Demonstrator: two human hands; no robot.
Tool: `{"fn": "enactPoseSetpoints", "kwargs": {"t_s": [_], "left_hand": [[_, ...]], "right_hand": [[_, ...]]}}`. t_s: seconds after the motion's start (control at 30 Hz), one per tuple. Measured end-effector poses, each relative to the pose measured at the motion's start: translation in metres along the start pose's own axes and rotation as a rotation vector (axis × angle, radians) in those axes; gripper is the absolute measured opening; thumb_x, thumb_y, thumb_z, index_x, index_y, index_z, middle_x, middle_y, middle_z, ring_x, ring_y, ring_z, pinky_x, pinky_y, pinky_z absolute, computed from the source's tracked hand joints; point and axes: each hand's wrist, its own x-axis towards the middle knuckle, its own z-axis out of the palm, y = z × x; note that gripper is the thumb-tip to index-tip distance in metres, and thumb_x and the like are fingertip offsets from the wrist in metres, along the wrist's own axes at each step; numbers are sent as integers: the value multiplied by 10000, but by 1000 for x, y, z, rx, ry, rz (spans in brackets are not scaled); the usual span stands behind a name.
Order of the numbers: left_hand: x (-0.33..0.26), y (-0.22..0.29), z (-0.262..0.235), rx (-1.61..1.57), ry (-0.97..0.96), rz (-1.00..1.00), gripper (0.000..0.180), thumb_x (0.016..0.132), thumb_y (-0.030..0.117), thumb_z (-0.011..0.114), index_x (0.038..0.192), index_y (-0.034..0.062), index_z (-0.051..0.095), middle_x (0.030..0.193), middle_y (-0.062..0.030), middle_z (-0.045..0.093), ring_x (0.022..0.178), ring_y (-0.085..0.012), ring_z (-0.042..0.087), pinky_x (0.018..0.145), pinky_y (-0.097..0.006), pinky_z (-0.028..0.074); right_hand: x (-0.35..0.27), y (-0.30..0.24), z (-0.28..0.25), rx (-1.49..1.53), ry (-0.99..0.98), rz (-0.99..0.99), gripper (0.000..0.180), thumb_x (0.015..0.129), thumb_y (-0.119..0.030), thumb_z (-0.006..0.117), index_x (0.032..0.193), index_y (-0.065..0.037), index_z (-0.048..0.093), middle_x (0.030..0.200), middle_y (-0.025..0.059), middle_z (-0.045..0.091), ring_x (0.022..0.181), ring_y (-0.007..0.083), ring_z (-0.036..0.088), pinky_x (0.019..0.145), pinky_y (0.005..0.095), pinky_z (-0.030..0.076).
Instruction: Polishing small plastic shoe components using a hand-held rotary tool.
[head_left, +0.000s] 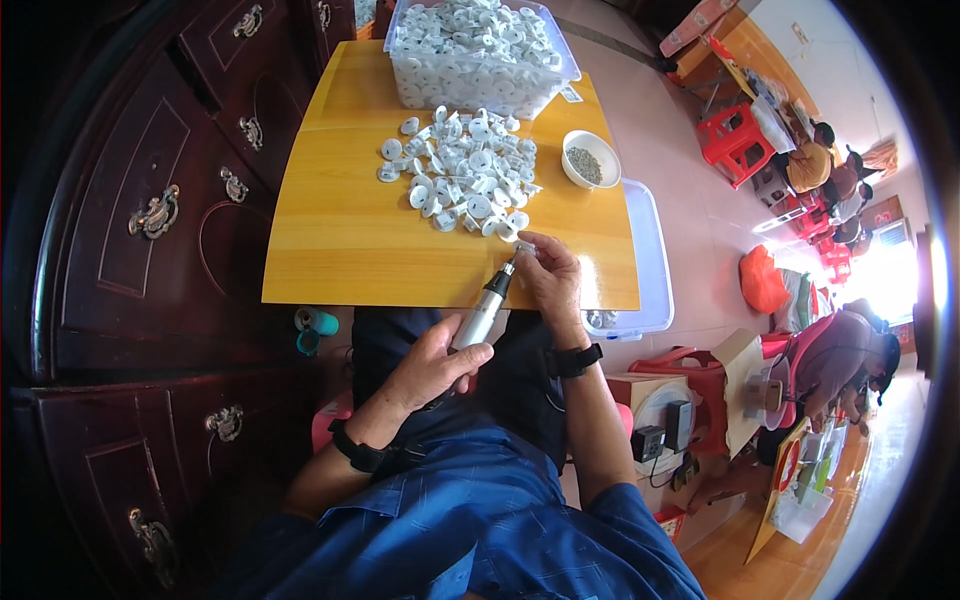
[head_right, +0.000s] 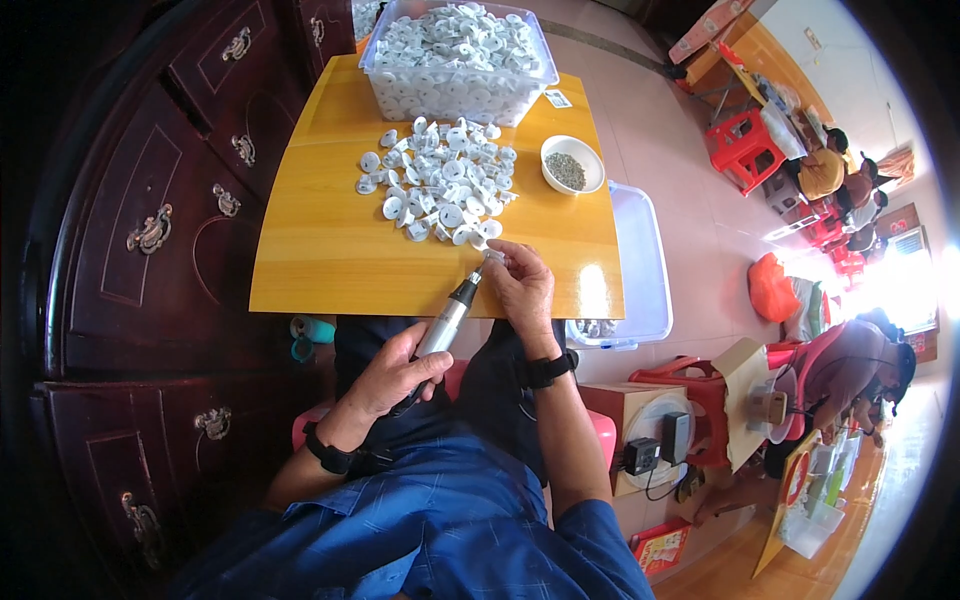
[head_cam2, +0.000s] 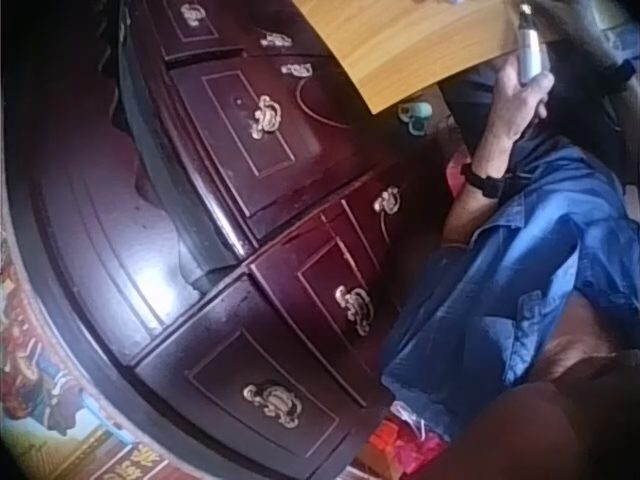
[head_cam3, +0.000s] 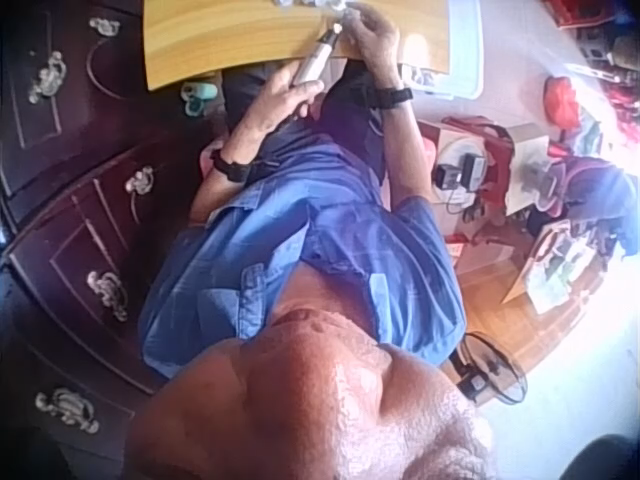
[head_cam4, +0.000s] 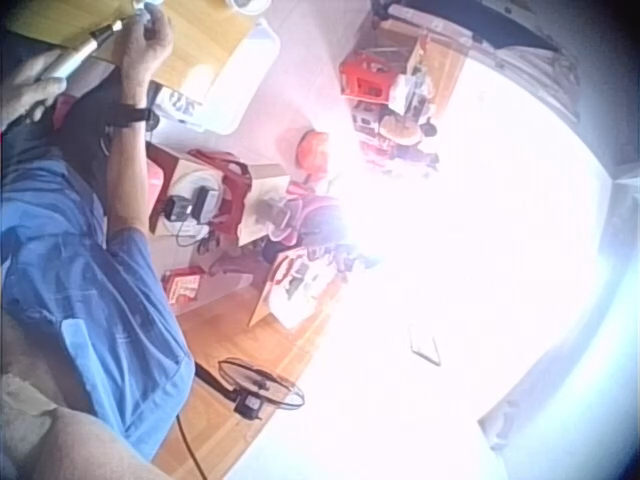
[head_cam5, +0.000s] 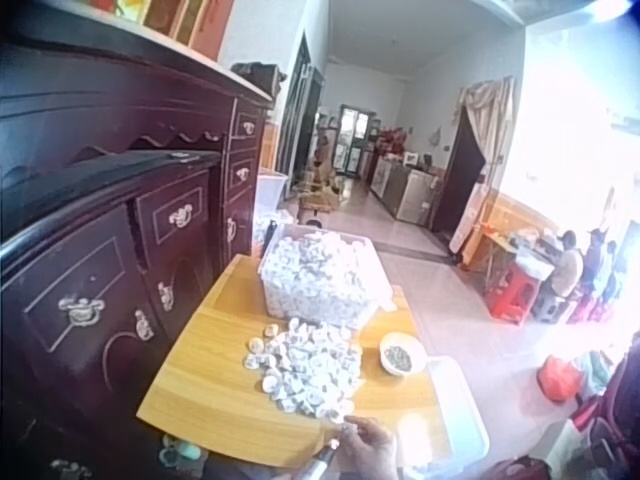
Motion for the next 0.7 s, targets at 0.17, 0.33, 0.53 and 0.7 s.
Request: {"fn": "enactPoseSetpoints", "kwargs": {"t_s": [0.17,0.33,0.53,0.7], "left_hand": [[0,3,3,-22,11,-4,398,927,252,654,1198,-4,512,749,-13,533,561,-81,515,511,-221,457],[-1,2,2,-37,10,-1,355,942,255,632,1170,10,516,724,-17,545,538,-89,523,494,-220,439],[-3,4,0,-71,-7,-46,293,971,267,597,1126,31,521,726,-18,551,538,-86,524,481,-214,426],[-3,5,-1,-90,-24,-47,271,979,273,582,1107,44,519,730,-17,554,540,-83,525,473,-205,420]], "right_hand": [[1,1,-2,-72,1,-37,225,854,15,693,1076,-19,714,892,-20,569,786,48,557,730,192,476],[0,-2,-2,-105,-15,-71,212,847,1,708,1056,-25,722,883,-16,571,767,50,537,720,196,467],[2,4,-4,-128,-29,-118,198,835,-5,723,1031,-32,728,866,-13,565,741,57,521,695,206,453],[1,5,-5,-164,-25,-137,202,824,-3,728,1022,-46,732,857,-9,561,733,64,520,688,213,453]]}}
